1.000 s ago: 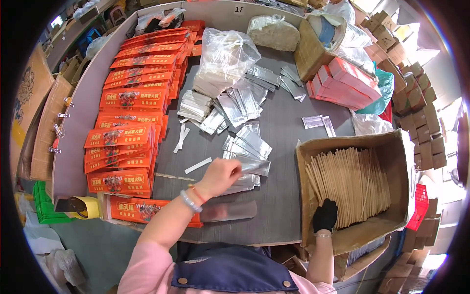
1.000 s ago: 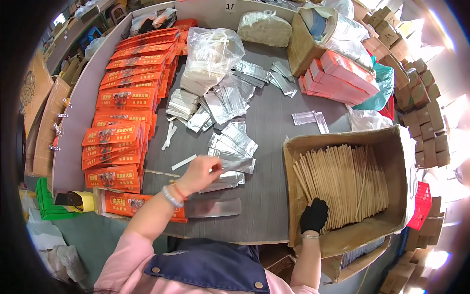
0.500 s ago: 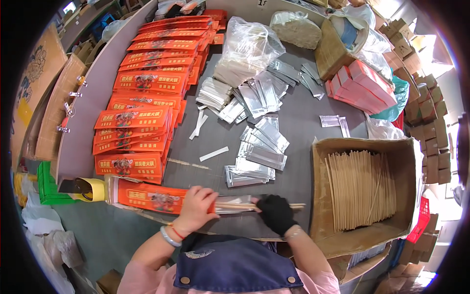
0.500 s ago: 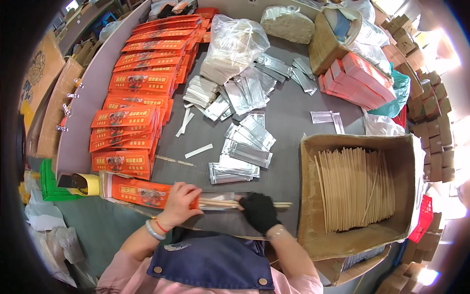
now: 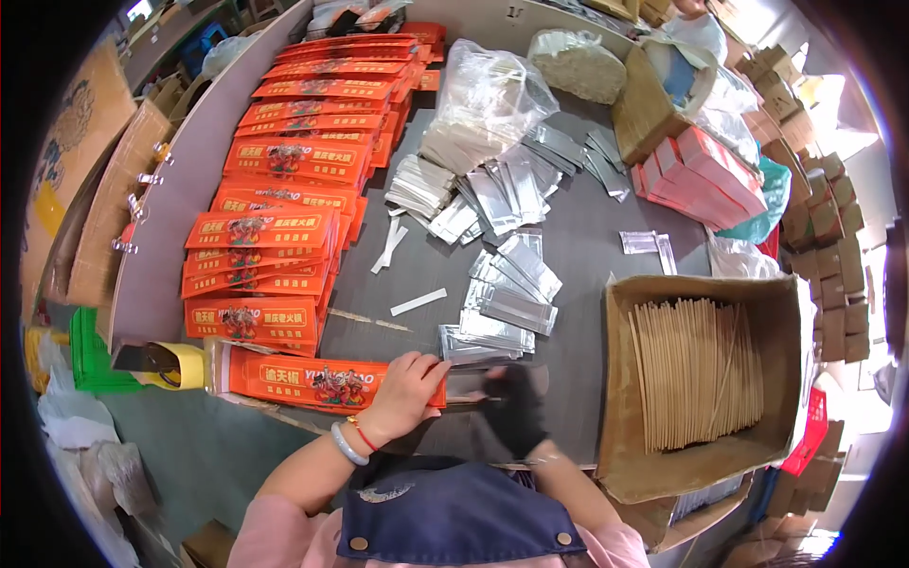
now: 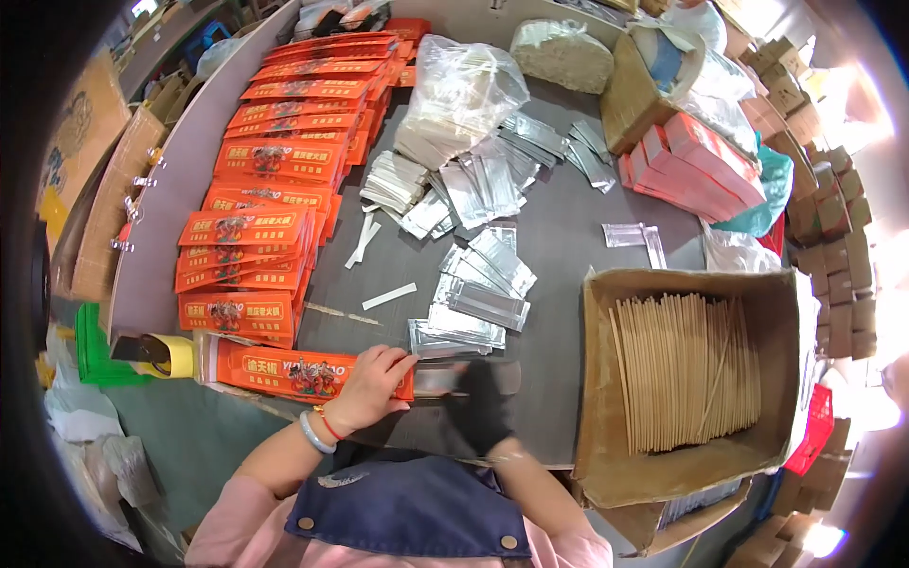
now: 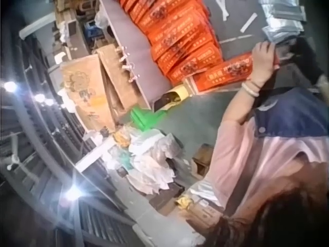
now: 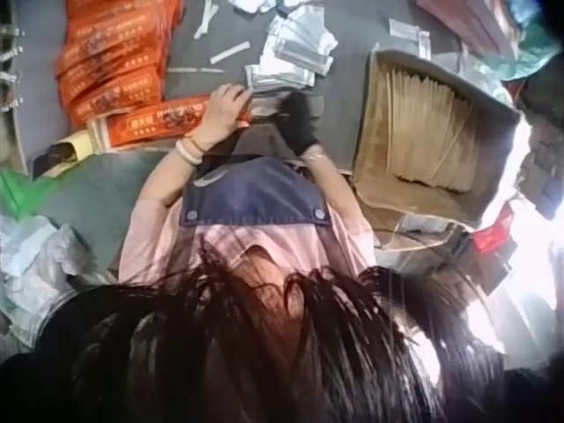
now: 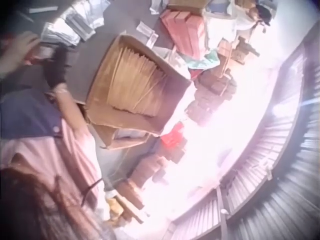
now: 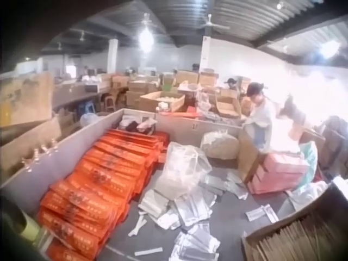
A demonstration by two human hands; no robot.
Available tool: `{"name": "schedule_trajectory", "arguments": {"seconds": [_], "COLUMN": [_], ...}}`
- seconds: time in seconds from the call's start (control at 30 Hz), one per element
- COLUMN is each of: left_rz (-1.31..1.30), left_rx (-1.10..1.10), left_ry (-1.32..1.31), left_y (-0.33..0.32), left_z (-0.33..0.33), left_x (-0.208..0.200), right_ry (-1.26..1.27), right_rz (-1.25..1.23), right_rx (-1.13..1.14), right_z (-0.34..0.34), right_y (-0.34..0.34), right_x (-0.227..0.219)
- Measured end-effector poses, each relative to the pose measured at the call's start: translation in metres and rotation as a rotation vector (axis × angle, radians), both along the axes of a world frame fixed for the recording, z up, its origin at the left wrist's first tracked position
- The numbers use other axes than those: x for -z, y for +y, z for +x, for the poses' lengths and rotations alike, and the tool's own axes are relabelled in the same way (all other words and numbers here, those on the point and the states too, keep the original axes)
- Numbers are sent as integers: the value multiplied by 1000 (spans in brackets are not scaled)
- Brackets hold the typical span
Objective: Packaging disposable chopsticks and plastic spoons into plastic sleeves.
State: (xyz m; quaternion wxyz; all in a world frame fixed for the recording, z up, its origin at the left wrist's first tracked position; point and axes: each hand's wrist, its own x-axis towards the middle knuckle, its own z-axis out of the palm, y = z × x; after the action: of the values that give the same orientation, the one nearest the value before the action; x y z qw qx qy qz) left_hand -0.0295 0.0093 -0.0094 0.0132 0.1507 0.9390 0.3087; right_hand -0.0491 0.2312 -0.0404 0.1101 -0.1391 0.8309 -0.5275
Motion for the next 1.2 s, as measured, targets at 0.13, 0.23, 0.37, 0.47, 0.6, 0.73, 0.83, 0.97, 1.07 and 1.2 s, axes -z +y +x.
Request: {"name": "schedule_trajectory", "arguments": {"seconds": [0.13,0.23,0.37,0.47,0.6,0.73,0.83,0.97,1.07,1.2], "left_rz": [0,6,-295,-207,-387,-232,-173,25,29,29], "left_rx": [39,86,374,421,-52,-383,-479,-530,-513,-480], "left_ry": [-4,-1,-174,-65,398,153,-139,-61,-122,-164], "left_y": [8,0,-3,-40,-105,-61,-21,-25,-24,-23], "left_z": [2,-3,-7,-32,-66,1,37,39,38,32], "left_x": [4,-6,-33,-84,-109,-30,9,25,20,15], "right_ry": [-70,-158,490,319,291,411,410,406,327,423], "right_rz": [80,-235,558,507,538,620,665,698,692,473], "right_rx": [7,-170,-204,-189,49,-75,-121,-227,-316,-349], "right_z": [4,9,-4,-9,-18,-9,-5,-8,-8,3], "right_y": [-13,-36,-5,16,40,33,29,30,21,-42], "right_x": [-10,-23,-47,-60,-68,-73,-75,-77,-64,-27]}}
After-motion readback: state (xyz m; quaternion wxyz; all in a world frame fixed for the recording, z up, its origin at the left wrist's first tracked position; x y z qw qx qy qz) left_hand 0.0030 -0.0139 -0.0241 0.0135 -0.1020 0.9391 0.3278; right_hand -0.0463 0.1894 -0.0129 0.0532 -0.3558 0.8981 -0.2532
